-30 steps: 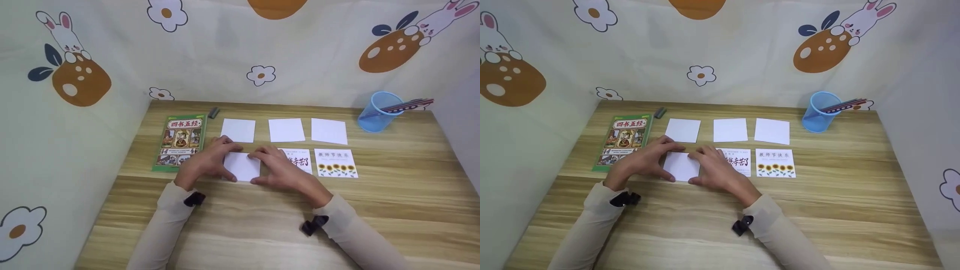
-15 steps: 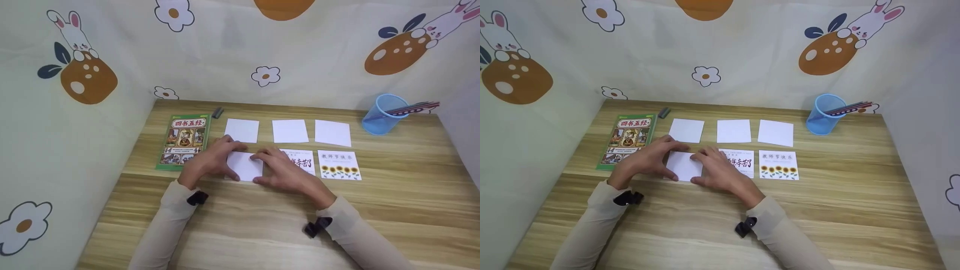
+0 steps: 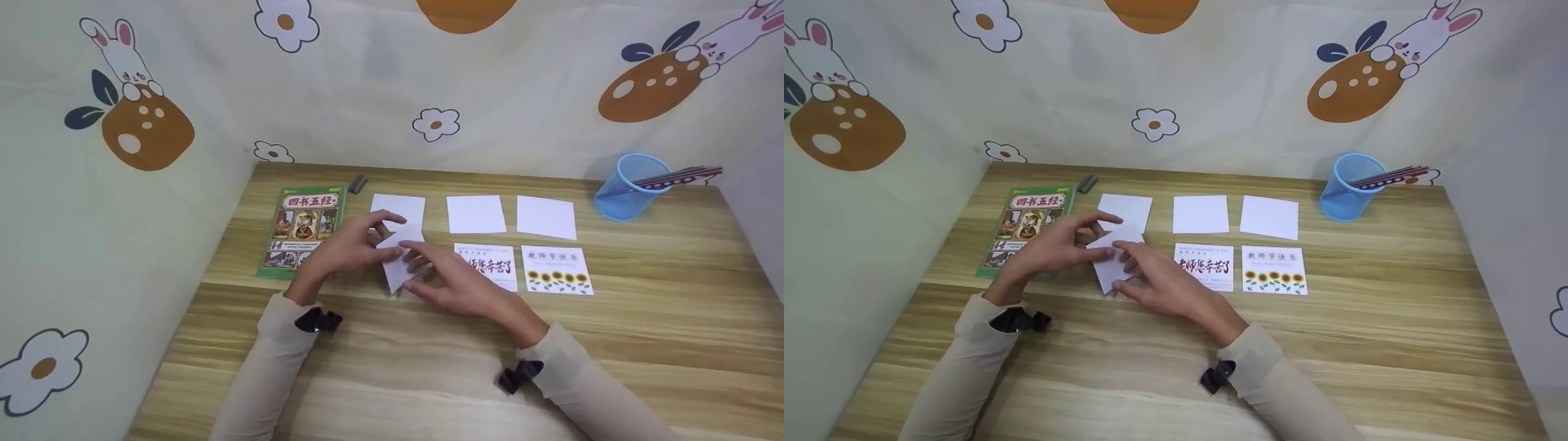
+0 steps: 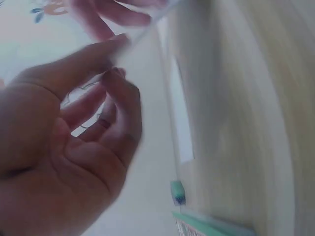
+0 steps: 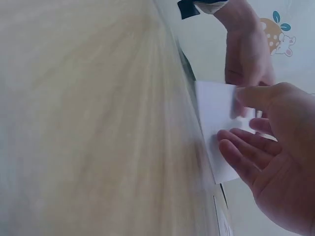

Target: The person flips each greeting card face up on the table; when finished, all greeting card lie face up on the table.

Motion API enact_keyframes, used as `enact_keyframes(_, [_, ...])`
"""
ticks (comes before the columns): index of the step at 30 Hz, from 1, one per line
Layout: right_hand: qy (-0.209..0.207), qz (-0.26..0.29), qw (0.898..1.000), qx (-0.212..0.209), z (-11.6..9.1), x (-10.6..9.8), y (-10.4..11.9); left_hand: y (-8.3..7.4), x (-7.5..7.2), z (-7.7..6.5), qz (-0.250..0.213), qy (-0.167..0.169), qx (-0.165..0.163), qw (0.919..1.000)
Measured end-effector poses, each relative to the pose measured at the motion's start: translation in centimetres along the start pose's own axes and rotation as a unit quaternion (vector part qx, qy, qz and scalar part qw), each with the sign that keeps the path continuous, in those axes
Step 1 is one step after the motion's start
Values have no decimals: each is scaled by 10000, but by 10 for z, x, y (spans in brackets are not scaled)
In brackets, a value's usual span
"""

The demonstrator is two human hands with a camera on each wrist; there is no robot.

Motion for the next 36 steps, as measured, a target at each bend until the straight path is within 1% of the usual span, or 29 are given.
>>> enact_keyframes(3, [-162, 359, 9991, 132, -1, -3, 0, -7, 2, -1, -597, 65, 204, 9980])
enact_keyframes(6, [-287, 588, 9976, 241, -2, -7, -1, -13, 7, -3, -998, 225, 316, 9942])
enact_keyframes(9, [-320, 686, 9966, 341, -3, -9, -3, -16, 12, -3, -1073, 336, 401, 9929])
enact_keyframes(12, [-429, 453, 9974, 368, -2, -11, -6, -16, 15, -2, -1093, 397, 485, 9920])
enact_keyframes(14, [-476, 414, 9973, 381, -2, -12, -8, -16, 15, -1, -948, 327, 560, 9934])
enact_keyframes(16, [-483, 343, 9973, 445, -1, -13, -11, -15, 13, -1, -528, 134, 623, 9966])
enact_keyframes(17, [-441, 385, 9971, 486, -1, -13, -12, -14, 11, -1, -250, -22, 579, 9980])
enact_keyframes(18, [-389, 420, 9970, 528, -1, -13, -13, -12, 9, 0, 103, -188, 509, 9985])
enact_keyframes(20, [-307, 339, 9974, 551, -1, -12, -14, -6, 5, 0, 858, -417, 275, 9951])
enact_keyframes(21, [-275, 249, 9979, 532, -1, -11, -15, -3, 4, 0, 1155, -472, 127, 9921])
enact_keyframes(22, [-247, 179, 9983, 495, -1, -11, -15, 0, 4, 1, 1342, -461, -24, 9899])
enact_keyframes(24, [-229, 11, 9989, 415, -1, -10, -16, 5, 6, 1, 1449, -324, -325, 9884])
enact_keyframes(26, [-232, -239, 9987, 385, -2, -9, -17, 8, 8, -1, 1344, -160, -646, 9887])
enact_keyframes(28, [-185, -500, 9978, 384, -3, -9, -18, 11, 9, -3, 1237, -130, -982, 9874])
enact_keyframes(30, [-77, -791, 9961, 371, -4, -8, -19, 13, 10, -6, 1230, -174, -1346, 9831])
enact_keyframes(32, [96, -1114, 9932, 319, -5, -6, -18, 13, 10, -10, 1356, -257, -1627, 9770])
enact_keyframes(34, [283, -1343, 9903, 238, -6, -3, -17, 13, 10, -14, 1522, -323, -1844, 9705])
enact_keyframes(36, [456, -1511, 9873, 166, -6, 0, -16, 12, 11, -17, 1684, -360, -1960, 9654])
Point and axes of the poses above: each hand's wrist, its own z-axis towards the middle knuckle, its own x-axis out of the palm, y = z × x, the point moved 6 cm from there along z, towards the middle knuckle, and after that the axes turned 14 degrees about -z, right-handed, at the moved point
